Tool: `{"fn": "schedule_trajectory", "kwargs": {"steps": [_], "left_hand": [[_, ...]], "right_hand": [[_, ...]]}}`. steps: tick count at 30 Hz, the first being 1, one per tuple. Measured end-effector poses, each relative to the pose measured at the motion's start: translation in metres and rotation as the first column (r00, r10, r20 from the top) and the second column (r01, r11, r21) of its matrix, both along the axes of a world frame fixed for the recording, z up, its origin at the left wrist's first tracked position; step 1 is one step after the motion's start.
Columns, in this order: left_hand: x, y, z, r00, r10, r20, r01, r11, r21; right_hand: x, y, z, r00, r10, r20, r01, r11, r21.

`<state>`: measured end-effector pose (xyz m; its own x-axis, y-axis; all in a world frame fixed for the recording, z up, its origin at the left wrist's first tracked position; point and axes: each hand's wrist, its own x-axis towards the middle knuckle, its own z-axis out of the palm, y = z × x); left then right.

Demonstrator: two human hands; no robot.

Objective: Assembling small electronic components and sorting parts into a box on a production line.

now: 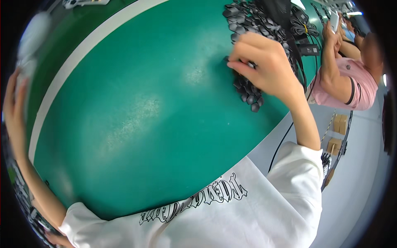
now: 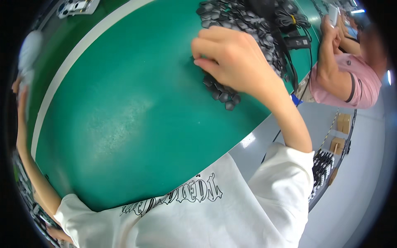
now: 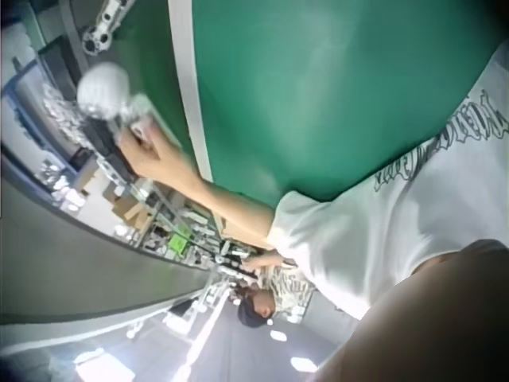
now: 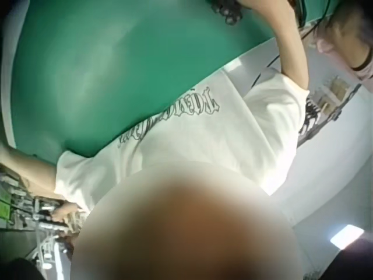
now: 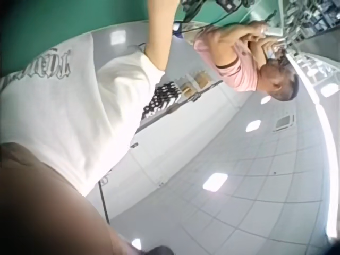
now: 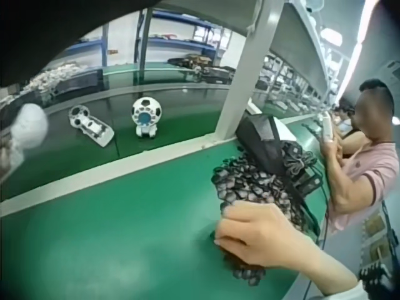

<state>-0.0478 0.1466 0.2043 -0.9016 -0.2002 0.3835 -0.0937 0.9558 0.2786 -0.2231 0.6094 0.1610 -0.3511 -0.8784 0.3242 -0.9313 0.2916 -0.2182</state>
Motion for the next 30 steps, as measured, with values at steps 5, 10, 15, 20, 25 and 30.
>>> {"fn": "schedule_trajectory", "kwargs": {"steps": [5,10,15,20,25,30], "left_hand": [[-0.025,0.172,-0.025,0.942,-0.326,0.08,0.33,0.944,-0.033],[-0.024,0.199,-0.041,0.899,-0.411,0.15,0.428,0.897,-0.107],[-0.024,0.2,-0.044,0.861,-0.467,0.203,0.485,0.873,-0.051],[-0.027,0.201,-0.054,0.871,-0.478,0.113,0.484,0.874,-0.037],[-0.03,0.202,-0.063,0.864,-0.5,0.061,0.5,0.866,0.018],[-0.033,0.202,-0.051,0.859,-0.509,0.05,0.506,0.86,0.067]], "right_hand": [[0.03,0.023,-0.005,0.907,0.216,-0.362,-0.285,0.947,-0.148],[0.047,0.007,-0.013,0.921,0.236,-0.311,-0.324,0.907,-0.269],[0.043,-0.013,-0.026,0.951,0.192,-0.241,-0.286,0.838,-0.464],[0.052,-0.019,-0.018,0.99,0.135,-0.034,-0.138,0.921,-0.364],[0.046,-0.028,-0.015,0.989,0.132,0.068,-0.101,0.934,-0.343],[0.048,-0.033,-0.012,0.992,0.079,0.094,-0.05,0.96,-0.274]]}}
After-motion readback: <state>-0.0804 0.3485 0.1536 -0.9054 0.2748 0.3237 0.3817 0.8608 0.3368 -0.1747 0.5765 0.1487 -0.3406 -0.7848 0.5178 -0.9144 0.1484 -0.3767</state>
